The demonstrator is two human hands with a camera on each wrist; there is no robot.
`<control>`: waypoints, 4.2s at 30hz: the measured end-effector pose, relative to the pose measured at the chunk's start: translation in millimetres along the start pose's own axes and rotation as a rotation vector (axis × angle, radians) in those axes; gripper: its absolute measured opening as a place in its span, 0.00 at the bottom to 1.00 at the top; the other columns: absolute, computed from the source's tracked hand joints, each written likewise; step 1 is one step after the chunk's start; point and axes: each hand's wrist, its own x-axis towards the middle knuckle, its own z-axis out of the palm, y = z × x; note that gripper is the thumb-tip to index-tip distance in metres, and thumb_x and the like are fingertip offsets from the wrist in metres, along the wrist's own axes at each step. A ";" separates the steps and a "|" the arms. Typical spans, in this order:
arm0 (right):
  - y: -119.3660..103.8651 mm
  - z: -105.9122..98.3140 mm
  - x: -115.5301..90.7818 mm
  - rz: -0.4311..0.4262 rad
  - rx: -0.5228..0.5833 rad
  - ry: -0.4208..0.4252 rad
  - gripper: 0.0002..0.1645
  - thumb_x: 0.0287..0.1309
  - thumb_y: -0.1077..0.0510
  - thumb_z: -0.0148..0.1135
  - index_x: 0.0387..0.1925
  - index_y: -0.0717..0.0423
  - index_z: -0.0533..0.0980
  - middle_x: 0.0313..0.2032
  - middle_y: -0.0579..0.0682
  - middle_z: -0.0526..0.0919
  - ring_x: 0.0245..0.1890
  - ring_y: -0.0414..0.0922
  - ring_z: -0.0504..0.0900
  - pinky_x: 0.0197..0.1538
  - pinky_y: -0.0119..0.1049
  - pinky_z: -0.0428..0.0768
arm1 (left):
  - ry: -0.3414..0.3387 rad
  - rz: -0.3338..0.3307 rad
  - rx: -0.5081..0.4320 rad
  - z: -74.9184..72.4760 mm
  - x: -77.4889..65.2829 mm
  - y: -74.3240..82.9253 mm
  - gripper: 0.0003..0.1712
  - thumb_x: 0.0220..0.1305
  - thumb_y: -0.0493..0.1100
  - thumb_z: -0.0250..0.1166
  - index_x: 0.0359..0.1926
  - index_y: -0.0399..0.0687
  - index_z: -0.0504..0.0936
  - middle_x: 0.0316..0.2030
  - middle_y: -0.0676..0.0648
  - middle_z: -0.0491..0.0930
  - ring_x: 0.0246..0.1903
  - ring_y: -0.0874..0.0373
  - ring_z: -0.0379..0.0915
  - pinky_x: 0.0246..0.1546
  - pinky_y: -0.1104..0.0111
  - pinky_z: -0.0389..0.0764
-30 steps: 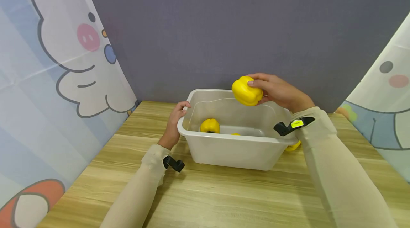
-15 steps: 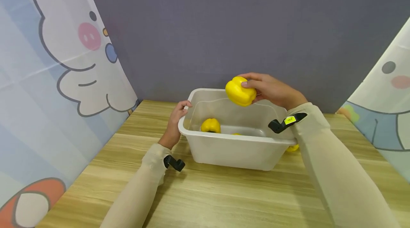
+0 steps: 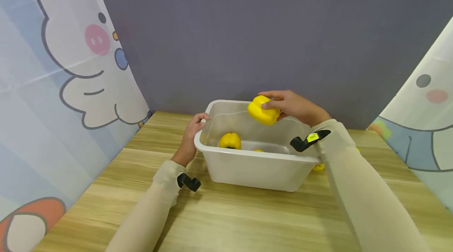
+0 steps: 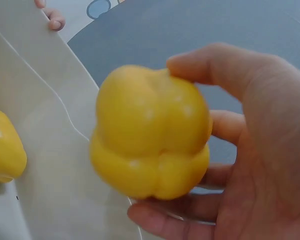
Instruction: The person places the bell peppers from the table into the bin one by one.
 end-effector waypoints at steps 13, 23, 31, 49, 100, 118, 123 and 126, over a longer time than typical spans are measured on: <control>4.0 1.4 -0.5 0.052 -0.134 -0.009 0.41 0.63 0.42 0.64 0.74 0.45 0.64 0.62 0.55 0.73 0.51 0.51 0.76 0.51 0.52 0.80 | -0.020 0.002 0.011 -0.1 -0.5 -0.2 0.12 0.68 0.41 0.48 0.48 0.42 0.70 0.44 0.42 0.69 0.39 0.51 0.69 0.39 0.70 0.76; 7.5 2.3 -0.1 0.106 -0.182 -0.026 0.37 0.63 0.43 0.64 0.70 0.48 0.68 0.60 0.56 0.75 0.51 0.53 0.75 0.50 0.47 0.79 | -0.015 0.010 0.021 -0.3 -0.3 -1.5 0.12 0.68 0.41 0.47 0.48 0.42 0.70 0.46 0.42 0.69 0.42 0.50 0.67 0.42 0.68 0.74; 10.4 1.2 -2.9 0.141 -0.217 -0.070 0.37 0.59 0.40 0.67 0.66 0.49 0.70 0.55 0.55 0.75 0.45 0.51 0.76 0.48 0.45 0.79 | -0.015 0.004 0.013 0.9 0.4 -1.0 0.11 0.67 0.42 0.49 0.47 0.44 0.71 0.45 0.43 0.69 0.41 0.52 0.68 0.41 0.70 0.74; 14.4 2.6 -3.1 0.177 -0.302 -0.056 0.36 0.58 0.44 0.68 0.64 0.53 0.70 0.57 0.56 0.73 0.48 0.53 0.74 0.46 0.42 0.77 | -0.022 0.008 -0.013 -1.3 0.1 -2.7 0.10 0.69 0.42 0.49 0.47 0.45 0.72 0.45 0.41 0.69 0.39 0.52 0.70 0.40 0.72 0.75; -1.8 -4.2 -14.2 0.103 -0.111 0.117 0.21 0.72 0.49 0.53 0.57 0.58 0.74 0.52 0.60 0.79 0.48 0.52 0.82 0.51 0.45 0.80 | 0.026 0.018 -0.044 2.0 1.9 -2.3 0.09 0.67 0.39 0.48 0.43 0.49 0.74 0.43 0.43 0.71 0.39 0.54 0.70 0.41 0.70 0.75; 12.1 -8.7 -75.3 -0.005 0.053 0.256 0.25 0.72 0.45 0.55 0.56 0.61 0.74 0.48 0.56 0.84 0.47 0.52 0.84 0.47 0.40 0.82 | 0.025 0.001 -0.014 -6.6 -1.3 0.9 0.09 0.67 0.40 0.49 0.44 0.50 0.73 0.44 0.42 0.71 0.40 0.53 0.70 0.41 0.69 0.76; 19.3 -4.5 -86.8 -0.007 0.085 0.293 0.23 0.73 0.48 0.54 0.57 0.62 0.73 0.47 0.56 0.84 0.45 0.50 0.85 0.47 0.39 0.83 | 0.015 0.008 -0.005 -7.7 -2.3 0.3 0.09 0.68 0.41 0.49 0.46 0.47 0.72 0.45 0.38 0.69 0.40 0.49 0.70 0.41 0.68 0.77; 24.8 -1.6 -94.7 -0.038 0.114 0.329 0.23 0.74 0.49 0.54 0.57 0.64 0.73 0.47 0.57 0.83 0.45 0.50 0.85 0.47 0.38 0.83 | 0.007 0.013 -0.005 -8.1 -1.7 -0.5 0.09 0.69 0.42 0.50 0.46 0.46 0.72 0.46 0.38 0.69 0.41 0.48 0.70 0.42 0.67 0.77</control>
